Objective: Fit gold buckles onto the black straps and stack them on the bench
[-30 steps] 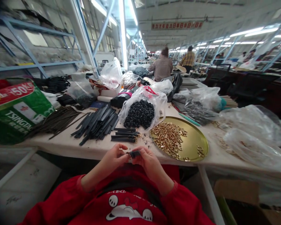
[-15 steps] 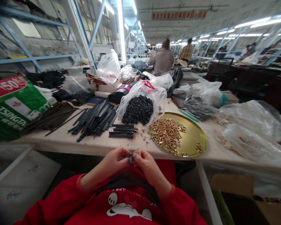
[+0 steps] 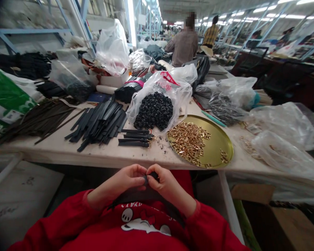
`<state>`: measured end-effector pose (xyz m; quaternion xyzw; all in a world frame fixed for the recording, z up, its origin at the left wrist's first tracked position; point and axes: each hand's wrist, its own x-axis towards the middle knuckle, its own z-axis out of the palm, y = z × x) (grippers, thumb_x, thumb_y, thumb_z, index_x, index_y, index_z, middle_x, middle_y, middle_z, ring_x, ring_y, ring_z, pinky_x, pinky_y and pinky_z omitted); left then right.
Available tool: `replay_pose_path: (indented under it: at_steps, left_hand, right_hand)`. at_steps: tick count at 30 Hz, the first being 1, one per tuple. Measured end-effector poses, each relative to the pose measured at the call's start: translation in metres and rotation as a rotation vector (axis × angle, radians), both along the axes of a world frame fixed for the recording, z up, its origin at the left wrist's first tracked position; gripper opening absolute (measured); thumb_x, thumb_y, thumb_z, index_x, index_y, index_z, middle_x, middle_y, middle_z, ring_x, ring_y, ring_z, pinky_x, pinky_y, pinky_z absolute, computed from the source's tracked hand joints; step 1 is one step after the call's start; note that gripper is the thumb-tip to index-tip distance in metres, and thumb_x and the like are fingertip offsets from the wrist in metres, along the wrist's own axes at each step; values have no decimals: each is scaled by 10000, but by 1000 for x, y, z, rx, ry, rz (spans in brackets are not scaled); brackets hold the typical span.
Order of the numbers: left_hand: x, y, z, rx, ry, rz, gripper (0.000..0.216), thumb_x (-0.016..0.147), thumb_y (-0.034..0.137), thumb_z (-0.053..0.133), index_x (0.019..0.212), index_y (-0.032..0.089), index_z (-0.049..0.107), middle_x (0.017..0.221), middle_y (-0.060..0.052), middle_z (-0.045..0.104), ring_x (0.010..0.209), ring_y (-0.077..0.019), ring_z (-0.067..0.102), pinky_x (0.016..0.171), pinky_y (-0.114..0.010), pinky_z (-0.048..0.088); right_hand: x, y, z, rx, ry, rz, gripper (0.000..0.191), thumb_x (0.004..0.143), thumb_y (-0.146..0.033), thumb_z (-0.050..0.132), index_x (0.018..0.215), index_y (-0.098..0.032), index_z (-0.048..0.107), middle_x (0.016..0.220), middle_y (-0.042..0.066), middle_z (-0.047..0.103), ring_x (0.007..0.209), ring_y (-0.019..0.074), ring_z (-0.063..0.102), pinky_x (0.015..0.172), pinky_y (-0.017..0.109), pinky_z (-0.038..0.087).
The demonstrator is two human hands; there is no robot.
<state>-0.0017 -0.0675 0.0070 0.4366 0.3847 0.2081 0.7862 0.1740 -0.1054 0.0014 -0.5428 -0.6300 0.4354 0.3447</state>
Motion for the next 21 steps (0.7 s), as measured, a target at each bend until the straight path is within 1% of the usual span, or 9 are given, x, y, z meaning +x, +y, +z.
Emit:
replay_pose_path:
  at_steps: [2, 4, 7, 9, 12, 14, 17, 19, 21]
  left_hand:
    - [-6, 3, 1, -48, -6, -11, 367, 662, 244, 712, 970, 133, 547, 783, -21, 650, 678, -110, 617, 670, -246, 478]
    - [-12, 8, 2, -84, 23, -59, 361, 670, 277, 701, 968, 126, 564, 787, -33, 663, 680, -113, 623, 657, -235, 471]
    - [-19, 17, -2, -99, 103, -139, 291, 687, 340, 667, 852, 109, 604, 730, -37, 667, 598, -102, 606, 577, -217, 457]
    - [-21, 22, -8, -105, 135, -115, 277, 687, 352, 656, 815, 112, 605, 678, -23, 659, 552, -93, 588, 548, -208, 444]
    - [-18, 28, -16, -101, 165, -66, 263, 688, 346, 644, 813, 120, 596, 617, -3, 644, 521, -90, 572, 527, -198, 424]
    - [-14, 34, -18, -73, 183, -72, 239, 703, 334, 620, 805, 121, 587, 595, 4, 631, 516, -90, 565, 524, -194, 414]
    - [-13, 49, -13, 39, 246, -148, 214, 765, 329, 527, 806, 126, 580, 595, 10, 609, 517, -92, 553, 515, -190, 404]
    - [-15, 61, -7, 219, 348, -241, 249, 809, 340, 451, 767, 133, 584, 596, 8, 595, 514, -99, 538, 499, -194, 386]
    - [-19, 73, -2, 456, 480, -316, 301, 840, 341, 396, 719, 144, 588, 593, 2, 591, 529, -114, 529, 503, -206, 367]
  right_hand:
    - [-3, 3, -2, -49, 20, -26, 76, 761, -254, 501, 774, -184, 527, 607, -43, 481, 525, 92, 407, 481, 205, 326]
    - [-7, 7, -7, -95, 49, -71, 101, 775, -280, 481, 786, -185, 511, 593, -49, 454, 510, 90, 392, 466, 202, 318]
    - [-11, 15, -15, -130, 49, -55, 112, 789, -294, 471, 805, -188, 504, 584, -53, 443, 501, 89, 390, 460, 201, 319]
    - [-12, 20, -18, -105, -9, -1, 91, 791, -268, 476, 809, -189, 517, 611, -42, 480, 535, 96, 425, 494, 203, 346]
    - [-13, 27, -19, -36, -107, 77, 64, 782, -220, 492, 815, -191, 538, 677, -21, 549, 604, 109, 483, 555, 211, 384]
    - [-14, 31, -19, -15, -119, 77, 67, 795, -227, 482, 809, -191, 536, 684, -14, 567, 604, 113, 503, 553, 211, 398]
    - [-18, 42, -24, 7, -91, -34, 132, 845, -286, 432, 824, -192, 522, 671, -6, 577, 582, 120, 531, 538, 216, 427]
    - [-22, 51, -29, 56, -102, -106, 157, 860, -315, 422, 864, -192, 520, 700, 9, 596, 607, 134, 561, 562, 230, 453]
    - [-27, 61, -33, 131, -135, -138, 161, 860, -320, 430, 895, -193, 521, 741, 25, 615, 648, 149, 587, 591, 243, 472]
